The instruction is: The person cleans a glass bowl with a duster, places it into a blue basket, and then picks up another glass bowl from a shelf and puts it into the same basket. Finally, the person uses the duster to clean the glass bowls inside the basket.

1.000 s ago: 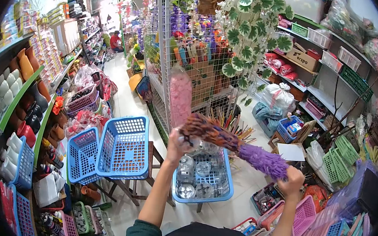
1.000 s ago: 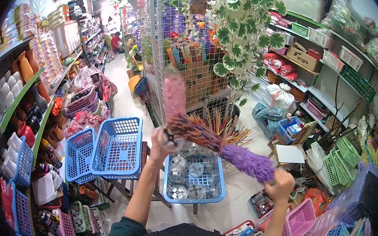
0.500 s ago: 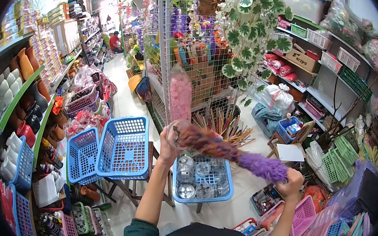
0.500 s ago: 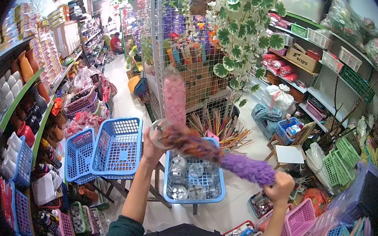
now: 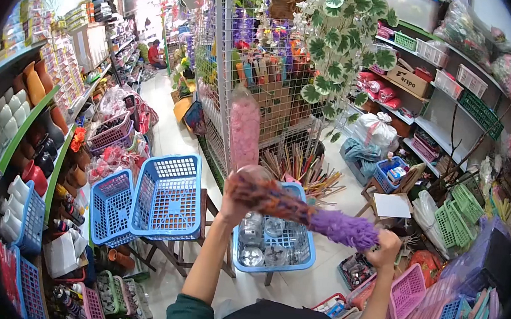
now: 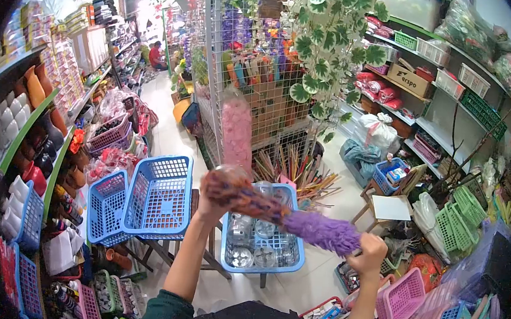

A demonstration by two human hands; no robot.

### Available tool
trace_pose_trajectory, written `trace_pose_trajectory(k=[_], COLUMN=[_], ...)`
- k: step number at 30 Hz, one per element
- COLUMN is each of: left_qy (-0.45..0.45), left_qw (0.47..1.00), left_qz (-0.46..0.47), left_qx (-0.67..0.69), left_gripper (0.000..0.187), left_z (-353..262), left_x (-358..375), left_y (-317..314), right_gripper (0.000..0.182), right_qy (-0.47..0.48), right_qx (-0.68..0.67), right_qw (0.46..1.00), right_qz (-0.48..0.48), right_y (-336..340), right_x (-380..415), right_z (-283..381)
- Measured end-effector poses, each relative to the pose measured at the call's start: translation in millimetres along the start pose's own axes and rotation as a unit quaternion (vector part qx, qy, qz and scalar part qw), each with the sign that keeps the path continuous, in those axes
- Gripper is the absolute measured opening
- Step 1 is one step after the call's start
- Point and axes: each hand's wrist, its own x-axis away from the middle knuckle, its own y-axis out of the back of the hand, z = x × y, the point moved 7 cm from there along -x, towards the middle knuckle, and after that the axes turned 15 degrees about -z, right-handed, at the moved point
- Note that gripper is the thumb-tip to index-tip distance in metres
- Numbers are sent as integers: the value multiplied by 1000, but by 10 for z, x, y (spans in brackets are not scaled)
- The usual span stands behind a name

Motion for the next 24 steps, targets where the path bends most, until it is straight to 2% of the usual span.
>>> trace_pose_trajectory(k=[1,3,5,8,9,11,12,14,16,18,20,22,24], left_qy=[-2,-36,-40,-40,-86,-155,-171,-168,-154,-104,-172,-169,-127], left_qw=[1000,988,988,991,984,965,960,948,956,967,954,945,962], left_qz=[-1,-68,-76,-82,-82,-75,-79,-104,-78,-118,-95,-99,-80], left_qx=[1,-131,-127,-98,-130,-199,-207,-248,-238,-200,-227,-262,-230], left_gripper=[75,76,74,68,64,58,55,53,57,57,54,60,70], left_z=[-114,-296,-192,-68,0,283,-65,-196,36,48,-184,-215,-201], left_x=[91,254,211,213,148,-61,162,272,82,163,272,268,318], left_y=[-85,-149,-66,-18,79,560,17,-149,243,244,-67,-60,-100], right_gripper=[27,27,27,27,29,30,31,32,29,29,29,29,27], right_qy=[-33,-70,-130,-95,-63,-70,-77,-110,-71,-75,-80,-73,-32], right_qx=[28,47,58,-18,-40,-21,1,6,-42,-31,-5,8,-55], right_qw=[999,996,988,994,996,997,997,994,996,997,997,997,998], right_qz=[6,-16,-66,-55,-52,-34,-15,-16,-19,-9,13,-7,25], right_y=[75,94,77,-18,-37,-133,-186,-202,-223,-273,-334,-337,-364], right_x=[-47,46,156,209,147,150,162,160,114,97,91,37,32], right_z=[-70,-234,-344,-213,-86,-86,-103,-146,-73,-97,-147,-127,41])
